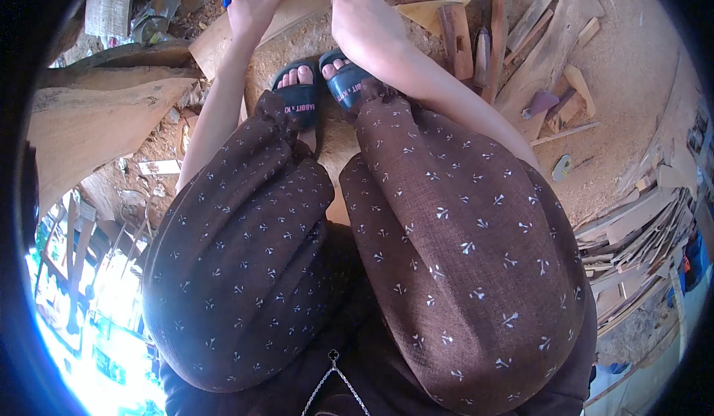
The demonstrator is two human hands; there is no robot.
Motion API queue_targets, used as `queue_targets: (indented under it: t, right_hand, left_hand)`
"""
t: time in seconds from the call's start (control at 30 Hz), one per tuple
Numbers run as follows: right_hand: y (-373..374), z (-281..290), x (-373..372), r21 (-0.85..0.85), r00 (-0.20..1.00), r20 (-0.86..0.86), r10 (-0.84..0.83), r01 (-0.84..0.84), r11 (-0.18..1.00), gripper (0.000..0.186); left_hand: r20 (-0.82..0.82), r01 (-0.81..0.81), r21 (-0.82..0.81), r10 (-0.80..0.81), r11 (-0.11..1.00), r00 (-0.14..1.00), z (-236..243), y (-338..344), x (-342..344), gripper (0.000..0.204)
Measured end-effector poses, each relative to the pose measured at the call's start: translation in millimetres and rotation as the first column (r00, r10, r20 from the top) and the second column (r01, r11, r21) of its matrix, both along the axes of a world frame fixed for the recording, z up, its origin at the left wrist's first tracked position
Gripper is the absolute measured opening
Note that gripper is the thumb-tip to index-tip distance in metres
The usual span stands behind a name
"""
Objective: Sawing a small piece of wood into smaller segments in a workshop.
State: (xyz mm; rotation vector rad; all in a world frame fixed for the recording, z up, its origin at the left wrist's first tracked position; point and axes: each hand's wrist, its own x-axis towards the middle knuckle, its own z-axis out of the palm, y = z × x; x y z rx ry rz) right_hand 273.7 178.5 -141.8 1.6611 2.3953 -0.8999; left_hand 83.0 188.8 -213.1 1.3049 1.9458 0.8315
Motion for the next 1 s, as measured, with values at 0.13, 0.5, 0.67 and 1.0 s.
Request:
queue_targets:
  t: [0.13,0.5,0.67,1.0]
  right_hand:
    - [-6,10,12,-0.006,0.999,-0.047,-0.006,0.006,1.0,0.022]
    - [3,-8,12,0.049,0.997,-0.073,0.006,-0.002,0.999,0.022]
    - [42,-41,-31,0.001,0.996,-0.072,-0.044,0.044,0.999,0.031]
    - [-26,33,49,-0.117,0.998,-0.049,-0.041,0.035,0.993,0.022]
  left_hand:
    - [0.011,-0.019,0.023,0.019,1.0,1.0,0,-2,1,0.021]
    - [-0.104,0.043,0.052,-0.037,0.998,0.994,0,0,-2,0.026]
    - [-0.13,-0.001,0.056,0.009,0.998,0.991,-4,0,-1,0.025]
    - [-0.029,-0.087,-0.052,0.086,0.995,0.996,-5,-5,2,0.03]
